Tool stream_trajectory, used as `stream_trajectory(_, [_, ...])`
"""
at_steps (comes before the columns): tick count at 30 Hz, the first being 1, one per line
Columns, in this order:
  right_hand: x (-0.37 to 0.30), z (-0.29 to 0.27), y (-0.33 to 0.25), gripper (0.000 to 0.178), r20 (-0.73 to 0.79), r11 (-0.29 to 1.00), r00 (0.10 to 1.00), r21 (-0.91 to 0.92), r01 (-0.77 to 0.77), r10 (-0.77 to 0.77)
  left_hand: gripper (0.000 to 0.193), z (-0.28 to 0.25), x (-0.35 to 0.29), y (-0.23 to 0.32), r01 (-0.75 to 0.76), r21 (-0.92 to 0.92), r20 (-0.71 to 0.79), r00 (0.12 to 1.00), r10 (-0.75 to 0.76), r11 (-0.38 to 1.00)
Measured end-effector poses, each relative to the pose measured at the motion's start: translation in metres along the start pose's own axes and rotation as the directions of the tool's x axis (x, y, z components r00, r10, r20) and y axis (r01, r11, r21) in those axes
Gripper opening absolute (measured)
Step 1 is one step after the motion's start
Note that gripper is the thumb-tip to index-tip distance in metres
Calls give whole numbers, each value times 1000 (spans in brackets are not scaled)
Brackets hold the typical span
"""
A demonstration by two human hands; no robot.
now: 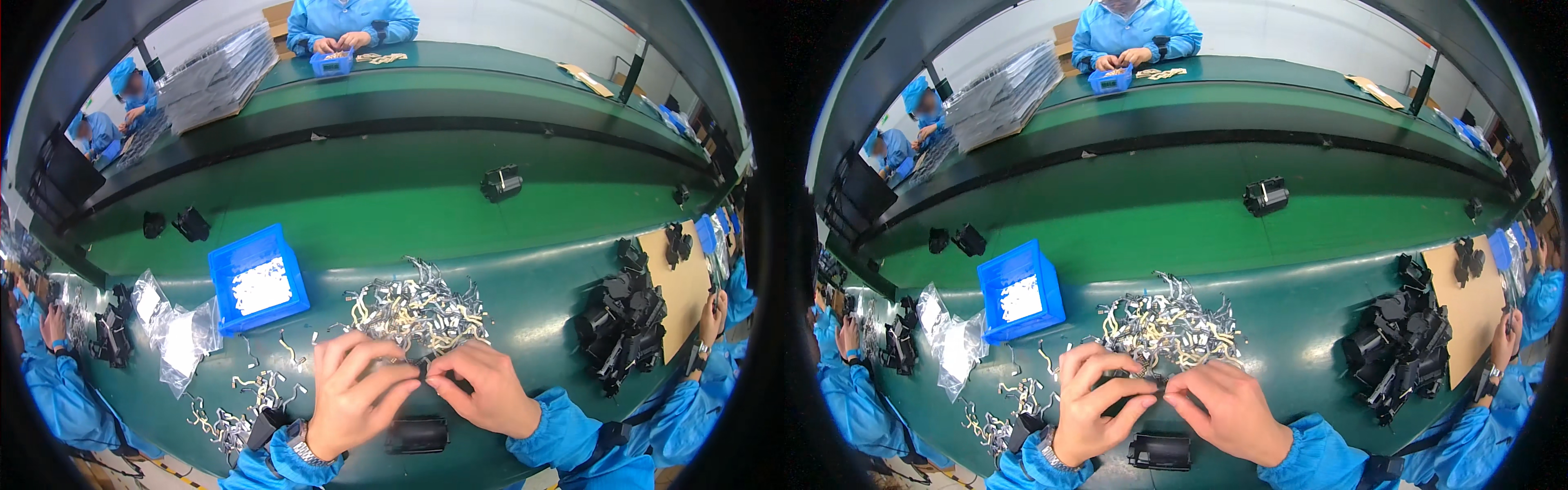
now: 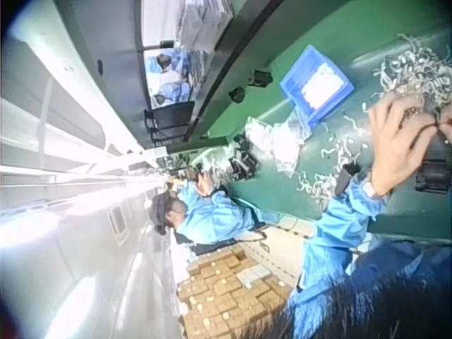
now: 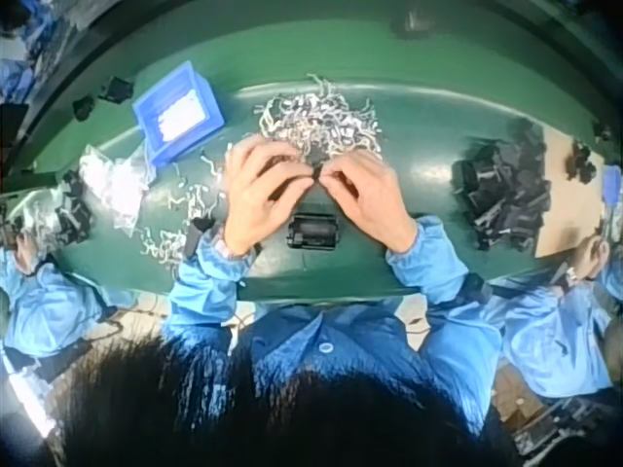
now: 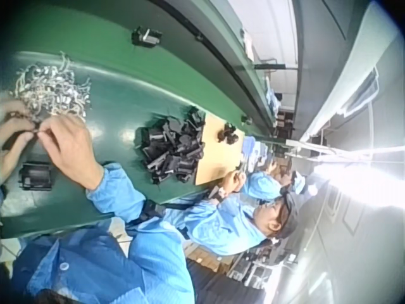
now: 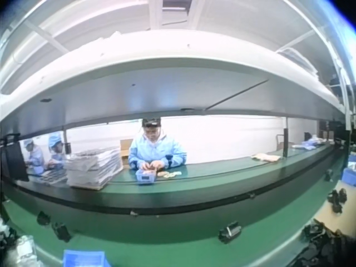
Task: Assembling small electrical or mechanical components at a workstation.
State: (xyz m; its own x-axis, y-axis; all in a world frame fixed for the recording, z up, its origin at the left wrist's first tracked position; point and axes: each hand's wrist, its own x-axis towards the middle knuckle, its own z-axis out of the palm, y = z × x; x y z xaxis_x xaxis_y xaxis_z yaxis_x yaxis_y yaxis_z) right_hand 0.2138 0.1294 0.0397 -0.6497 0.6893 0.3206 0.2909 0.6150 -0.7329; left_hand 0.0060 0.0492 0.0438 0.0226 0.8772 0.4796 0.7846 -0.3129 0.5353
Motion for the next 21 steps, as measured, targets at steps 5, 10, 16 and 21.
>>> stream_trajectory(5, [-4, 2, -2, 14, 97, 916, 982, 356, -184, 159, 14, 3, -2, -6, 73, -203, 6, 997, -74, 976])
stream_trajectory(10, [-9, 2, 6, 15, 203, 671, 969, 699, -246, 143, 15, -2, 1, -7, 67, -340, 13, 998, -66, 938])
stream_trajectory(16, [-6, -19, 20, 18, 176, 483, 978, 851, -207, 110, 54, -37, 4, -26, -94, -435, 204, 958, 200, 895])
stream_trajectory(21, [3, -35, 19, 15, 179, 584, 984, 799, -141, -8, 59, -24, -3, -23, -129, -369, 513, 798, 317, 921])
